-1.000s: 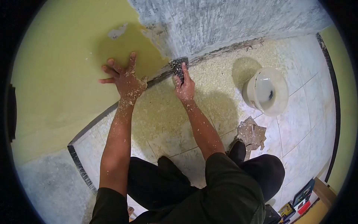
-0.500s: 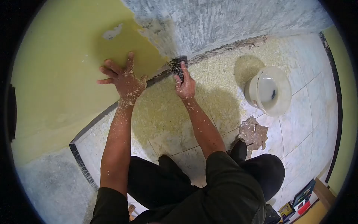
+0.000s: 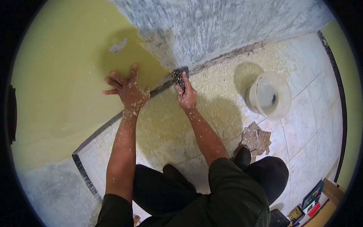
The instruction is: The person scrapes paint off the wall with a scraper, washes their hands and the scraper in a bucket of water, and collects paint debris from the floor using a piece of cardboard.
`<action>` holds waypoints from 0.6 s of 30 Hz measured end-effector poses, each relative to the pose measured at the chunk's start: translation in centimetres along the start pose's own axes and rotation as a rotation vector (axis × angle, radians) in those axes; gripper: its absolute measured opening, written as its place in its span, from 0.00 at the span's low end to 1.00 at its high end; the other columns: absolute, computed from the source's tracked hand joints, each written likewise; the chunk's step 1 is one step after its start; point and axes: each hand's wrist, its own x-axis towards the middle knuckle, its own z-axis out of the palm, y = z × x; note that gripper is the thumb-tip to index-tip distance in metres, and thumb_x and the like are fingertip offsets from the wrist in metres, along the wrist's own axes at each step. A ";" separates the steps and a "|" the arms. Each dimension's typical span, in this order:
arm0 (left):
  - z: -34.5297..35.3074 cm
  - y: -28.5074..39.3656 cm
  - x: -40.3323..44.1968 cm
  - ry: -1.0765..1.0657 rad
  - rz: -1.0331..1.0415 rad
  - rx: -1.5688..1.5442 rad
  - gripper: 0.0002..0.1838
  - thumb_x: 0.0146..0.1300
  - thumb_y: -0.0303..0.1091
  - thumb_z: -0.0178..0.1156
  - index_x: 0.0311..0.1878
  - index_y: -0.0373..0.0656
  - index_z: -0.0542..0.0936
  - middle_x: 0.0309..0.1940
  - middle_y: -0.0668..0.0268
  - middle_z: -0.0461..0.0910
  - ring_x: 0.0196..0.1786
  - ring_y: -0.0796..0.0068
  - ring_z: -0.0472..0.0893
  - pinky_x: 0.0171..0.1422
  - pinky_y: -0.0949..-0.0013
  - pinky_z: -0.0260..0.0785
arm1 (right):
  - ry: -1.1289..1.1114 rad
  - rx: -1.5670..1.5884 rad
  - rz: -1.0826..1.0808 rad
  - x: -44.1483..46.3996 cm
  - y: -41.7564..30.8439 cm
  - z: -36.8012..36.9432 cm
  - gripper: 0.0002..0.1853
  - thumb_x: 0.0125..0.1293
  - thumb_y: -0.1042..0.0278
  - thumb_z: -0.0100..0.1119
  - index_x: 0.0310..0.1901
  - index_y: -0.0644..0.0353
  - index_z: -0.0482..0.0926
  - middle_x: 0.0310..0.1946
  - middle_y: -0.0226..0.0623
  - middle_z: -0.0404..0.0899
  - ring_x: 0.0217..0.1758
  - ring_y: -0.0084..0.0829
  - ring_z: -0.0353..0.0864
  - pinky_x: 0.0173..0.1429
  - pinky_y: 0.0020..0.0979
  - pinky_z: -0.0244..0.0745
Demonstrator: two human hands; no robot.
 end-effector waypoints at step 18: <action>0.7 -0.2 -1.3 0.102 0.016 -0.033 0.58 0.39 0.62 0.71 0.75 0.85 0.49 0.76 0.45 0.17 0.72 0.27 0.15 0.53 0.09 0.12 | -0.086 0.056 0.186 -0.4 -1.1 0.5 0.30 0.74 0.51 0.48 0.72 0.57 0.61 0.49 0.55 0.81 0.33 0.51 0.84 0.34 0.39 0.76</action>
